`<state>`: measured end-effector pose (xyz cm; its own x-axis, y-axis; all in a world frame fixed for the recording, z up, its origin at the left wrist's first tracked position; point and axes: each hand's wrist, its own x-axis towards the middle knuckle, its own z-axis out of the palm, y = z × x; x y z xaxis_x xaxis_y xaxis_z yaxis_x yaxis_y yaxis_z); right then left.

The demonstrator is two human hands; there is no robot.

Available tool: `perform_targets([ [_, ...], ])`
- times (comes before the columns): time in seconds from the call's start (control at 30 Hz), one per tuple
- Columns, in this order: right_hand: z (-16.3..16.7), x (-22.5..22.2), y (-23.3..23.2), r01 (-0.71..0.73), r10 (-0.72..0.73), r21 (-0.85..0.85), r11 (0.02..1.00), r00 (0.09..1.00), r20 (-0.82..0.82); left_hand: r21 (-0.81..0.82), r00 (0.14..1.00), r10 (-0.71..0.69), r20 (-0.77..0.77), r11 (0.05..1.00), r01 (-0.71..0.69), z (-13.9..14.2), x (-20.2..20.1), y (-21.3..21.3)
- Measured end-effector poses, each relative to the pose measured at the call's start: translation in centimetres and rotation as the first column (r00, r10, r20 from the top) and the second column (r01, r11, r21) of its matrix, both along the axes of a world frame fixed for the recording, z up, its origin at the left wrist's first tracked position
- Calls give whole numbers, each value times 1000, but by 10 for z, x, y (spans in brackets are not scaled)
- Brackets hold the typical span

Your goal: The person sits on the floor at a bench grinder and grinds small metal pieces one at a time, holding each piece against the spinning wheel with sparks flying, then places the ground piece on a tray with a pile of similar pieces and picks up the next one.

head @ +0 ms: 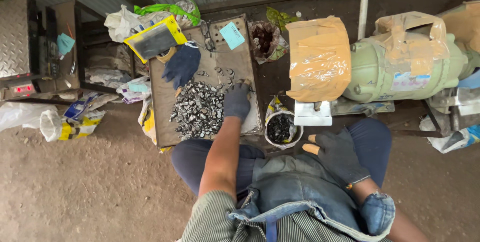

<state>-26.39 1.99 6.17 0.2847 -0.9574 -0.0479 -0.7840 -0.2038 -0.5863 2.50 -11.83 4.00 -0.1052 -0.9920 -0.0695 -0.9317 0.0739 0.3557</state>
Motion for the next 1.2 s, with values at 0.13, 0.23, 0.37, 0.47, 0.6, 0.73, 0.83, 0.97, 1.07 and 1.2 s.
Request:
perform_targets([
  [0.13,26,-3,-3,-49,50,48,998,999,-9,107,991,57,-118,993,-44,0,4,7],
  [0.23,44,4,-4,5,-6,48,999,999,31,328,923,297,-246,921,-209,-2,-3,36],
  [0.37,61,16,-12,22,-18,205,979,1000,-19,703,570,665,-482,682,-202,2,-16,87],
  [0.47,72,18,-19,-138,137,-24,990,990,-19,701,-133,730,-670,682,207,14,-41,127],
  [0.6,78,8,-24,-185,151,73,980,931,334,571,-435,713,-549,701,428,33,-73,138],
  [0.73,66,-2,-28,96,-95,-22,995,995,37,157,266,140,-954,987,42,46,-85,100],
  [0.83,48,-6,-41,155,-154,-75,985,988,22,-375,767,-296,-570,924,78,47,-85,68],
  [0.97,32,-4,-49,206,-204,-91,974,979,27,-235,806,-366,-466,929,286,36,-88,38],
  [1.07,30,-5,-54,188,-178,-109,976,979,100,-214,724,-430,-540,902,376,22,-86,27],
  [1.2,37,-8,-61,110,-89,-144,983,985,149,-281,688,-535,-490,845,456,9,-84,20],
])
